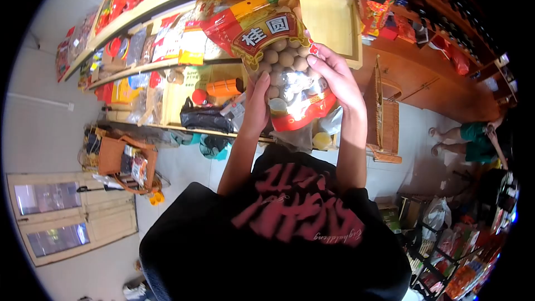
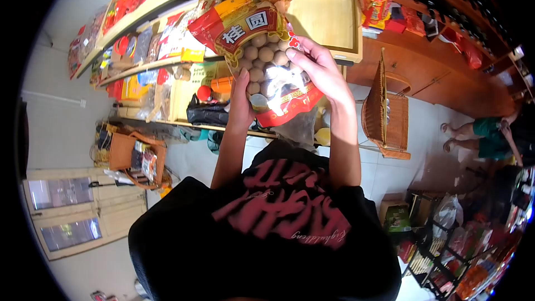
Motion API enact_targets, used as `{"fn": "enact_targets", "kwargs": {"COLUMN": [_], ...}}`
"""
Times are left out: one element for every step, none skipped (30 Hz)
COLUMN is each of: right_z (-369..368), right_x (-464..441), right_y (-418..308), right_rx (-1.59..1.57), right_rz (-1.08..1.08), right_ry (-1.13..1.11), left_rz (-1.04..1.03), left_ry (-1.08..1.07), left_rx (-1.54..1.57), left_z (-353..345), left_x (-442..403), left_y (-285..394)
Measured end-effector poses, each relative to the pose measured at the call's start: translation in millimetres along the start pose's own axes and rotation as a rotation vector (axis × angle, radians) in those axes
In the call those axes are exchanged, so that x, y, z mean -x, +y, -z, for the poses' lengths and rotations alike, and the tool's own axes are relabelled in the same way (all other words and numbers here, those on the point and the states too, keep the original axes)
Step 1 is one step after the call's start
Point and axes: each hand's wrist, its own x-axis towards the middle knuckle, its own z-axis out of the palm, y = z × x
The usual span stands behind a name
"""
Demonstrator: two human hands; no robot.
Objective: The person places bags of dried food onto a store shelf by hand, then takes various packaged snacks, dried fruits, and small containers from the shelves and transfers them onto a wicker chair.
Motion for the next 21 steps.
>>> {"fn": "enact_targets", "kwargs": {"right_z": [-5, -10, -14, -18, -19, -17, -9, -8, -10, -15, -8, -2, -11, -39, -56, -50, -63, -98, -133, -153, -161], "right_x": [1, 1, 0, -3, -7, -12, -14, -18, -19, -15, -19, -20, -17, -13, -13, -20, -21, -13, -5, -2, -2], "right_y": [-1, 0, 2, 5, 10, 16, 23, 27, 28, 13, 9, 6, 9, 15, 22, 33, 31, 36, 41, 49, 60], "right_rx": [0.013, 0.025, 0.019, 0.032, 0.038, 0.029, 0.040, 0.117, 0.193, 0.061, 0.178, 0.229, 0.279, 0.357, 0.436, 0.464, 0.555, 0.616, 0.677, 0.650, 0.623], "right_rz": [0.015, 0.027, 0.009, 0.034, 0.055, 0.058, 0.002, 0.016, 0.033, -0.051, -0.042, -0.039, -0.032, -0.059, -0.078, 0.001, -0.035, -0.048, -0.057, -0.047, -0.037], "right_ry": [0.004, 0.006, -0.015, -0.023, -0.036, -0.022, -0.031, -0.016, -0.003, -0.009, 0.000, -0.027, -0.055, -0.082, -0.111, -0.180, -0.242, -0.298, -0.354, -0.393, -0.433], "left_rz": [-0.008, -0.021, -0.028, -0.034, -0.042, -0.062, -0.071, -0.067, -0.062, -0.059, -0.052, -0.035, -0.014, -0.079, -0.059, -0.081, -0.103, -0.137, -0.115, -0.089, -0.120], "left_ry": [0.026, 0.019, 0.047, 0.027, 0.016, 0.056, 0.098, 0.082, 0.066, 0.066, 0.120, 0.203, 0.290, 0.256, 0.296, 0.344, 0.361, 0.401, 0.448, 0.485, 0.514], "left_rx": [0.006, 0.014, 0.015, 0.046, 0.073, 0.058, 0.054, 0.044, 0.035, 0.046, 0.028, -0.045, -0.114, -0.082, -0.070, -0.053, -0.006, -0.011, -0.010, -0.011, -0.019], "left_z": [2, 5, 8, 12, 16, 20, 23, 24, 25, 25, 6, -3, -1, 31, 45, 43, 47, 63, 82, 96, 103], "left_x": [4, 9, 13, 16, 18, 17, 16, 19, 21, 21, 24, 28, 36, 51, 61, 61, 71, 98, 127, 145, 155], "left_y": [2, 4, 7, 9, 8, 2, -2, -1, 0, -4, 3, 5, 10, 8, 11, 4, 7, 24, 38, 45, 46]}}
